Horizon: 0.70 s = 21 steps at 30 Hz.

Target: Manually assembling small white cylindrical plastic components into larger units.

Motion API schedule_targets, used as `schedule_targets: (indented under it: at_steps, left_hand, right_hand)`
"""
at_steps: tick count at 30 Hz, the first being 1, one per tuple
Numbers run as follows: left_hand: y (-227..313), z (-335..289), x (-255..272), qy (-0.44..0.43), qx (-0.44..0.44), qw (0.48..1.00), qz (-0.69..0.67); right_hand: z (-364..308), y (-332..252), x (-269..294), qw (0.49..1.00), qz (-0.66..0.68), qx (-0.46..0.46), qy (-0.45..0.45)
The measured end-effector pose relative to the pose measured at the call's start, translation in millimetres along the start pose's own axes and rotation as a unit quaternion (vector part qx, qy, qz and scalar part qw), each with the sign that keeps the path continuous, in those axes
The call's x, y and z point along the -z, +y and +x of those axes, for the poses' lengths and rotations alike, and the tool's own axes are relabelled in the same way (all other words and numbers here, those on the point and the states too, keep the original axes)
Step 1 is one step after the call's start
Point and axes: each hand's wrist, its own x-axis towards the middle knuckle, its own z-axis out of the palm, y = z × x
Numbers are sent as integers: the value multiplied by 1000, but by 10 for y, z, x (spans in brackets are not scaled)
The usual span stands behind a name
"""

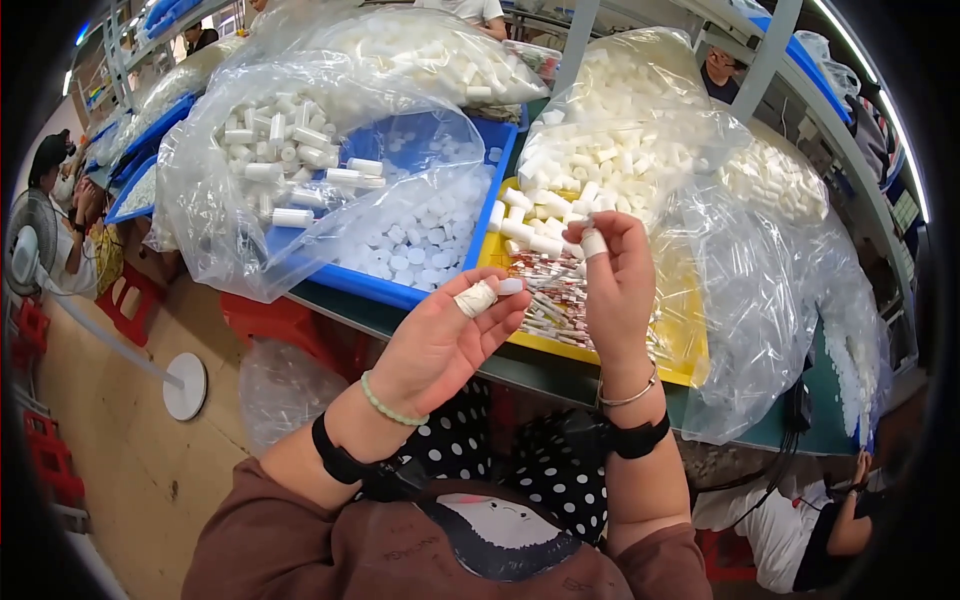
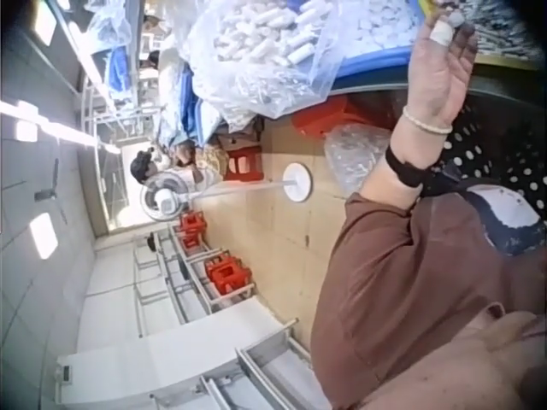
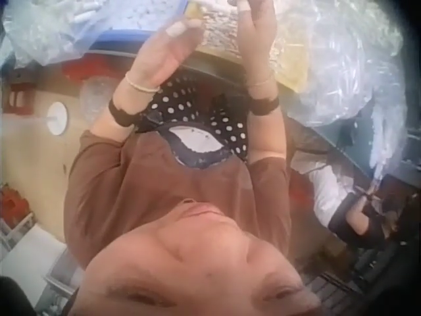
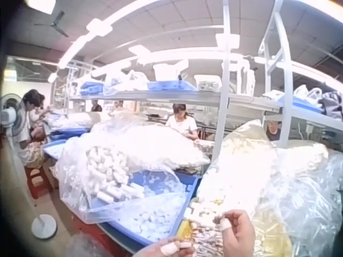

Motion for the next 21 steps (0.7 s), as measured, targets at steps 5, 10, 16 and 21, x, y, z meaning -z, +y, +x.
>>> schedule_targets:
  at_steps: [5,10,16,21]
  left_hand:
    - [20,-19,-13,-19,3,1000,13]
    - [-31,-23,42,-30,11,999,-28]
    - [-124,-39,-37,5,38,998,-59]
    - [-163,-49,-60,8,55,997,-62]
  right_hand:
    - [-10,-61,75,997,65,-19,31]
    - [-490,-266,199,979,-177,56,-86]
    - [-790,-330,83,976,-179,122,4]
    - [-745,-340,53,965,-210,153,25]
